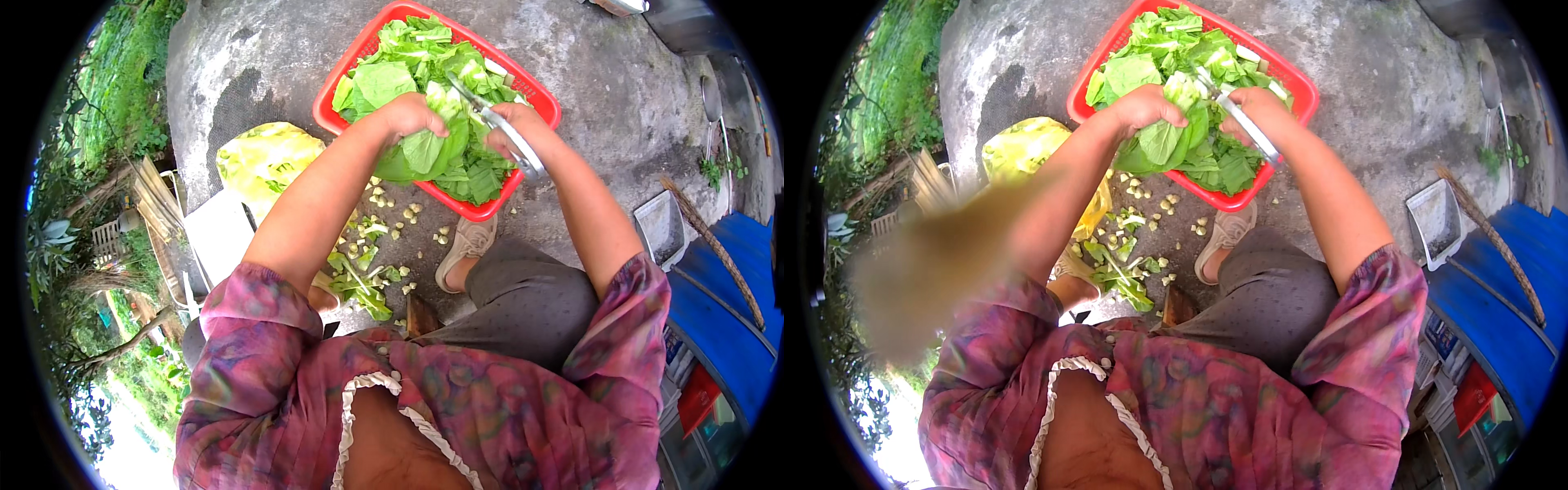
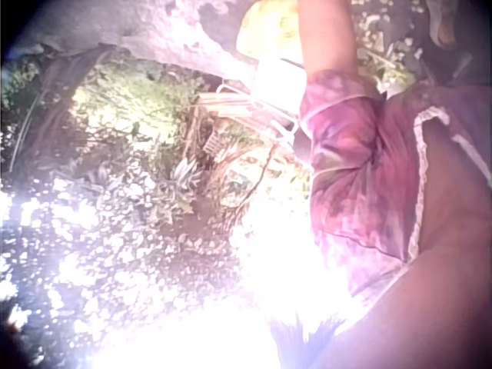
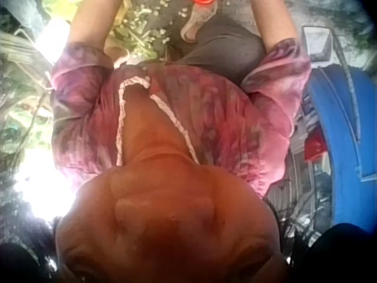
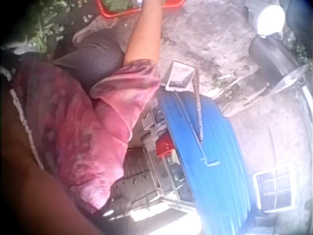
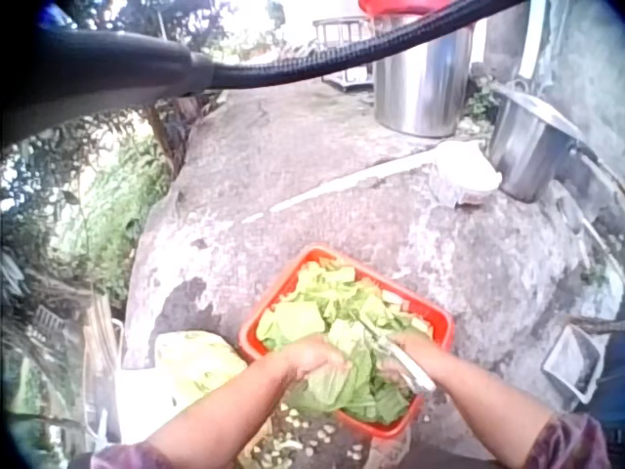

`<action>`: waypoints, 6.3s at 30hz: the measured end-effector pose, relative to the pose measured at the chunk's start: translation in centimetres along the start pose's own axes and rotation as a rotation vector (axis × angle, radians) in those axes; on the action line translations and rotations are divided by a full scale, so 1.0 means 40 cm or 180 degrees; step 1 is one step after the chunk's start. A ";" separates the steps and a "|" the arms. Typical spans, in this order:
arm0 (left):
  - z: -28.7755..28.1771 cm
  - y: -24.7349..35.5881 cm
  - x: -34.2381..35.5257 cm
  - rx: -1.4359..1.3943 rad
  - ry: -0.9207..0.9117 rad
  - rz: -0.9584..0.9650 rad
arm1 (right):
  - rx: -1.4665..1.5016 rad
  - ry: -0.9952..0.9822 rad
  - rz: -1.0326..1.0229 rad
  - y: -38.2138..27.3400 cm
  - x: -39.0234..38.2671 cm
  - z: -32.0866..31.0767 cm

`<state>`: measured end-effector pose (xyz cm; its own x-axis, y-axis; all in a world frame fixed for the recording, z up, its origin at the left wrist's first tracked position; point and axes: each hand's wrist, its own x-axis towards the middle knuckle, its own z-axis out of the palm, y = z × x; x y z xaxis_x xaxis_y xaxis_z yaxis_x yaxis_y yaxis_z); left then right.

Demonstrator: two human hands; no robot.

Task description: The person sits on the ground and uses scissors to cut the stems off leafy green vegetables. They take the vegetables from a yellow plastic bag, trim the ends, and place the cut leaves into a red basket.

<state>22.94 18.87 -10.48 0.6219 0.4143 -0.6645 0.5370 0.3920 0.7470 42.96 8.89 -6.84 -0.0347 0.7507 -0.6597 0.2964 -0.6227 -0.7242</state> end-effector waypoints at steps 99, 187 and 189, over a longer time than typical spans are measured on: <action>0.047 0.053 -0.052 0.3012 0.1618 0.0158 | -0.0130 -0.0075 0.0396 0.047 -0.001 -0.048; -0.524 -0.410 -0.624 0.0913 0.1717 -0.0950 | -0.2203 -0.0060 -0.0694 -0.015 0.540 0.952; -0.528 -0.458 -0.619 0.1532 0.2087 -0.0400 | -0.1976 0.0089 -0.0658 -0.078 0.517 0.957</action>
<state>-14.34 18.77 -8.15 0.1616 0.8449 -0.5100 0.8588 0.1342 0.4944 4.76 17.91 -25.94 -0.1277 0.8520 -0.5078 0.7826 -0.2280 -0.5793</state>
